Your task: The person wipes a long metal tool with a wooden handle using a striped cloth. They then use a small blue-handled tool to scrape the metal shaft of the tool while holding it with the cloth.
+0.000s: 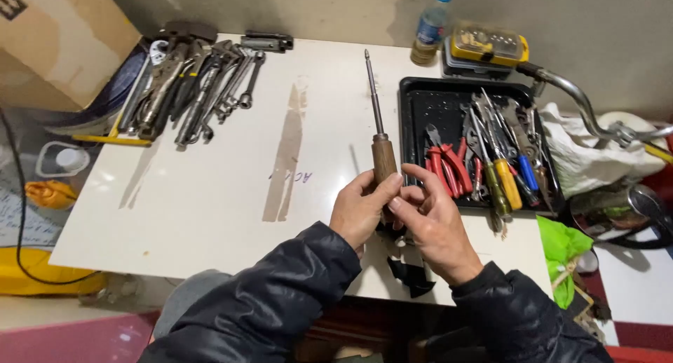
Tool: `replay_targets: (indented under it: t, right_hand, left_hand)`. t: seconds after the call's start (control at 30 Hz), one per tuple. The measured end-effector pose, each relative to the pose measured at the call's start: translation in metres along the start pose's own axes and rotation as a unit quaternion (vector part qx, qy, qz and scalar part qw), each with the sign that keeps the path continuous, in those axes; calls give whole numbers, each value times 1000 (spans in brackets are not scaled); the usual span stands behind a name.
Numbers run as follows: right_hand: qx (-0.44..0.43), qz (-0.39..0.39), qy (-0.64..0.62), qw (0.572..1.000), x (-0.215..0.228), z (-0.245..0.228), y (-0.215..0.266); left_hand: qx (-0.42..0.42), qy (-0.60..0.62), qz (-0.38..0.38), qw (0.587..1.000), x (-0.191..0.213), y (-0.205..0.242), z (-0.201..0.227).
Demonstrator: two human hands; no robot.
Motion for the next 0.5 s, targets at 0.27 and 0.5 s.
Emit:
replay_targets:
  t: [0.27, 0.5]
  right_hand:
    - [16, -78, 271, 959, 7, -13, -7]
    - [-11, -262, 698, 666, -9, 74, 17]
  left_hand:
    - [-20, 44, 19, 999, 31, -8, 11]
    - [-31, 83, -3, 996, 46, 7, 24]
Point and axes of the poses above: each hand's wrist, its own y-axis away from the middle knuckle, its own x-axis out of the back of the hand, z = x × y, the point moved 10 cm from there along -y, towards the middle knuckle, and after that the axes turned 4 degrees about -y, right-handed, at the moved point
